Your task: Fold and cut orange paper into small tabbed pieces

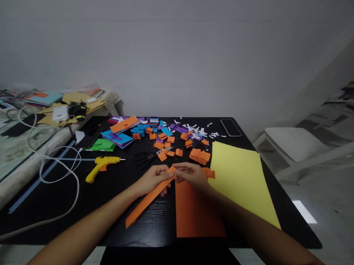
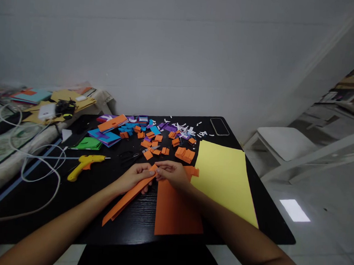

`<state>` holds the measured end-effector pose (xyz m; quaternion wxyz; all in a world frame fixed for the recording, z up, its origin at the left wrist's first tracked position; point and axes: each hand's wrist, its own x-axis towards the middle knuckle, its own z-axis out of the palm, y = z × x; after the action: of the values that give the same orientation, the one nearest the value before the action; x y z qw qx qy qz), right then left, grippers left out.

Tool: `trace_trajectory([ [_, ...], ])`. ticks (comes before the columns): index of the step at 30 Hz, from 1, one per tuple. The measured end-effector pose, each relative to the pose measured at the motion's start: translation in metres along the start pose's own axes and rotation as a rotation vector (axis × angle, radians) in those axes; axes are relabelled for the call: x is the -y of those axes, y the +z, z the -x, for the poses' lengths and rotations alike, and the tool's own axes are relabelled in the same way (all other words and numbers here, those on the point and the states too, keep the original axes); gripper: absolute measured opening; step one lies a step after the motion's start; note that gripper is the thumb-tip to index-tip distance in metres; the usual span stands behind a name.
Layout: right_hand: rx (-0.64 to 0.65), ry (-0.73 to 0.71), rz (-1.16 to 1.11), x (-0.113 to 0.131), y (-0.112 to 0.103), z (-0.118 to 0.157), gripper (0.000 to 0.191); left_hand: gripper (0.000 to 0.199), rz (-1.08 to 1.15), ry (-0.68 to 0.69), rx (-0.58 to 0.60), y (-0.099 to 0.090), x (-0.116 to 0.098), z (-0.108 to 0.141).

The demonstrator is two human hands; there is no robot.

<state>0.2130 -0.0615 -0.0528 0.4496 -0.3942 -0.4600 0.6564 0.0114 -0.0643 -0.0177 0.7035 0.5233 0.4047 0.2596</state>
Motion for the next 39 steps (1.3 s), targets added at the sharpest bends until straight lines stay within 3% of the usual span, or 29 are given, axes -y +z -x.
trace_trajectory([
  [24,-0.011,-0.033,0.012,-0.004,0.003,0.001,0.049,0.048,0.006,0.004,-0.011,0.002,-0.005,0.004],
  [39,0.033,-0.089,0.031,0.007,0.009,0.009,0.04,0.045,0.034,0.04,-0.048,0.002,-0.006,0.003],
])
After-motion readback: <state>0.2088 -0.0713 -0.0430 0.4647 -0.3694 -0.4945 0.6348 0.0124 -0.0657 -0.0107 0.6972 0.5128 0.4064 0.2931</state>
